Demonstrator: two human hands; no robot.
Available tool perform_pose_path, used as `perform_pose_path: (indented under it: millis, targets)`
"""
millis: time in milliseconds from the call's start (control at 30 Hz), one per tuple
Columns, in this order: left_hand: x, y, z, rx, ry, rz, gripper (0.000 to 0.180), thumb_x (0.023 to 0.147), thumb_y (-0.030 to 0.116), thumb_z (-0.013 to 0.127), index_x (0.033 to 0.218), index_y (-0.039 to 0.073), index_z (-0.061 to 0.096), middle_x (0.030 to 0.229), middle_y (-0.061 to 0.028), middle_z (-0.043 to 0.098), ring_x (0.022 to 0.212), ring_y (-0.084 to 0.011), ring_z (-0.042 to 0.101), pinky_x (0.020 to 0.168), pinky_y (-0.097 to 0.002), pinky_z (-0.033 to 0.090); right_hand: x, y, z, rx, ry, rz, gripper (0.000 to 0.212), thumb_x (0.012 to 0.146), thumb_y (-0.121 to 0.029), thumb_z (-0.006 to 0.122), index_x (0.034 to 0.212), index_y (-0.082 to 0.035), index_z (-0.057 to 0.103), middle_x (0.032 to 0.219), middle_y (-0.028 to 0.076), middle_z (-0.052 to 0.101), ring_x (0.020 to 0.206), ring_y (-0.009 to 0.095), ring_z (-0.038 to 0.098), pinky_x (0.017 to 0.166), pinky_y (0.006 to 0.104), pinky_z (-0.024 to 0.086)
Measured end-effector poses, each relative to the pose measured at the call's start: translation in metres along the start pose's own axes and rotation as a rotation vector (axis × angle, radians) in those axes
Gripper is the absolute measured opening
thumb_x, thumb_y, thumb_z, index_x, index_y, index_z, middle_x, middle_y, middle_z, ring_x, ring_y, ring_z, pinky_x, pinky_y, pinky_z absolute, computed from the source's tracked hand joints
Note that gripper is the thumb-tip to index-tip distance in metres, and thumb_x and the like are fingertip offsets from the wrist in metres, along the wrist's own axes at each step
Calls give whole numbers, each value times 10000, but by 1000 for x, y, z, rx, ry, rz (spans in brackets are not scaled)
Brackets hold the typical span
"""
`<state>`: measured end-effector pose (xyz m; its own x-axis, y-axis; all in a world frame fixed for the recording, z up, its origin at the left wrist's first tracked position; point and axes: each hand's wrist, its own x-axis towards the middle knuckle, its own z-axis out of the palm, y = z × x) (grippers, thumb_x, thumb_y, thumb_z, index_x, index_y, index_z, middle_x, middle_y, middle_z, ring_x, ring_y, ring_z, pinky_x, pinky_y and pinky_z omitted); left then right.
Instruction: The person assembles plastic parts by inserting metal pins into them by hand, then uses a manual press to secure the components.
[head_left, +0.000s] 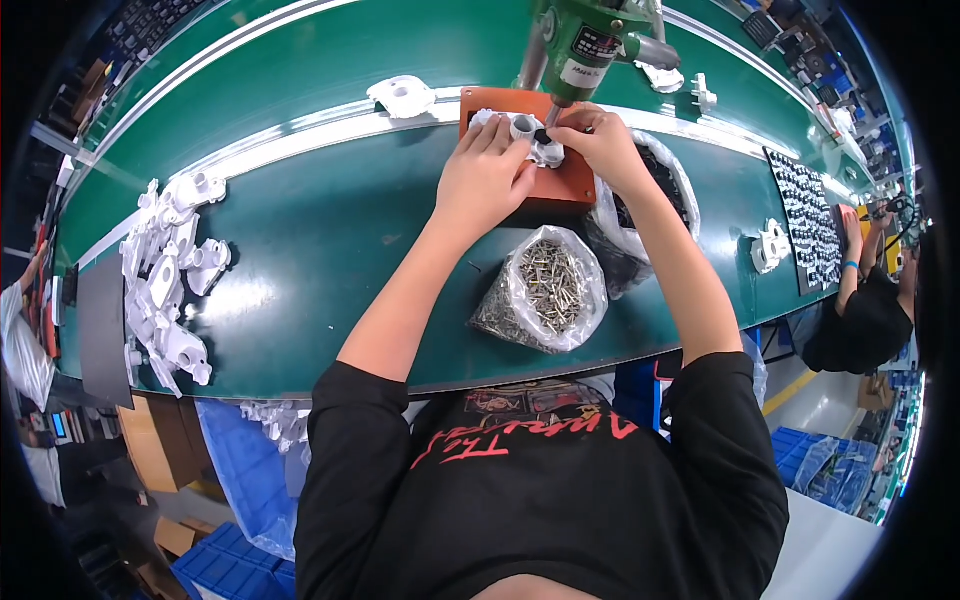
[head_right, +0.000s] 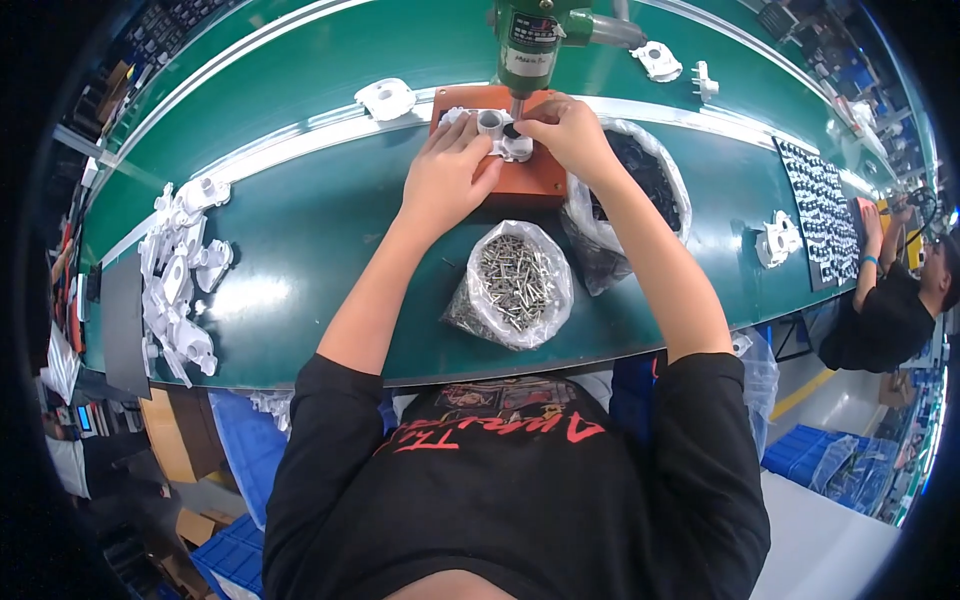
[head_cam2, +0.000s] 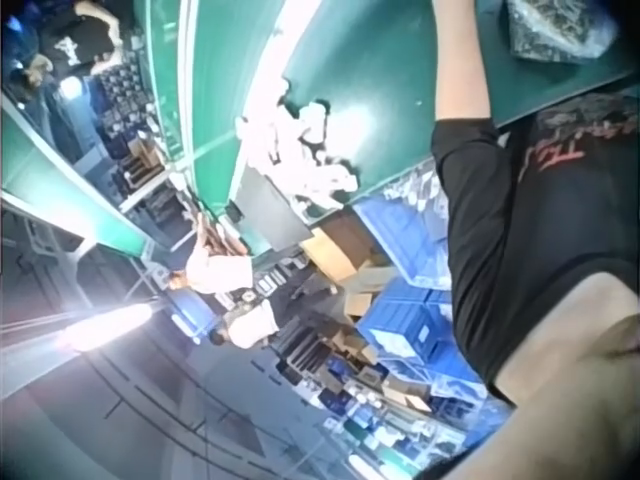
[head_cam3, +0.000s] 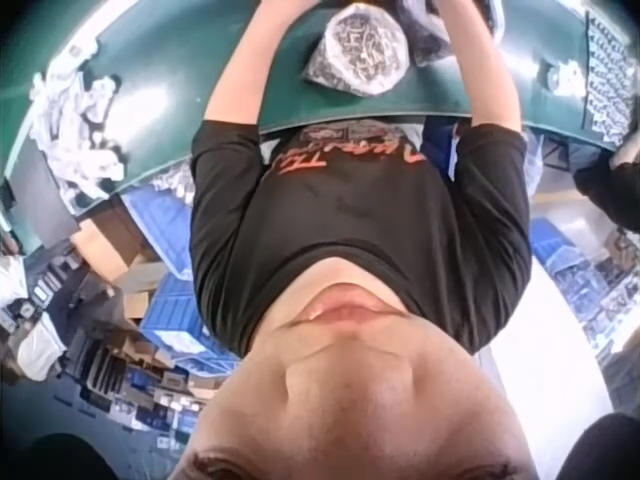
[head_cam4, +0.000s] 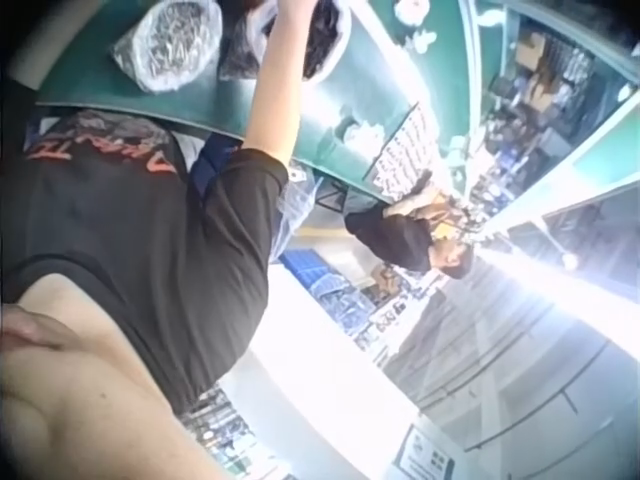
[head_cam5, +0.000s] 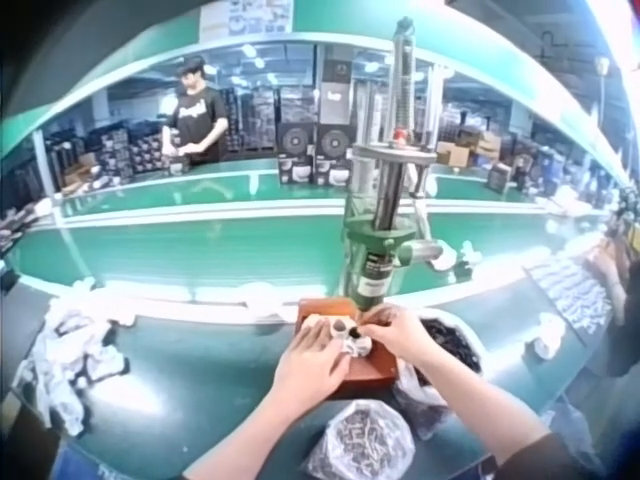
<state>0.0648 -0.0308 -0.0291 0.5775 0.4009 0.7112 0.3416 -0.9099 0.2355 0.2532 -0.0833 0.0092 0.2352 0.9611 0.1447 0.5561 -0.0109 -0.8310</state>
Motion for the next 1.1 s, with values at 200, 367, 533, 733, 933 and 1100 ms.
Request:
perform_pose_path:
  millis: [200,367,533,733,933,1100]
  targets:
    - [0,0,0,-2,24,15,221,756,177,629,898,14,582,1070,-237,616,1064,-347,576,972,-428,424,7,3,7,91,22,26,246,767,-144,690,843,83,632,934,87,605,825,148,566,785,275,436]
    - [1,1,1,-1,-1,3,221,759,179,626,894,10,583,1071,-240,615,1074,-349,572,979,-429,419,0,2,7,-44,50,-71,252,771,-140,687,919,56,634,972,109,568,867,190,569,817,295,439]
    - [1,1,1,4,2,7,225,765,180,625,908,11,585,1075,-242,614,1075,-354,570,986,-431,413,-16,14,8,-322,162,-491,208,795,-126,650,975,-24,661,1058,140,556,1008,288,525,876,367,426]
    - [2,4,1,-6,-14,-7,225,771,180,621,921,16,588,1083,-247,612,1083,-351,568,992,-433,408,-35,3,0,-675,45,-521,301,834,-171,605,1120,-82,634,1225,157,514,1117,355,463,952,429,378]
    - [-3,-2,3,17,-5,-17,233,775,181,619,935,13,594,1083,-248,615,1083,-355,570,987,-434,412,-36,21,-18,-771,41,-487,410,867,-241,573,1243,-86,526,1335,172,463,1228,364,418,1020,438,318]
    - [0,-3,0,27,-17,4,255,786,200,614,962,16,598,1093,-250,612,1095,-363,565,992,-433,408,92,15,-144,253,515,-334,421,892,-326,540,1184,-25,567,1151,81,590,1019,202,554,901,308,424]
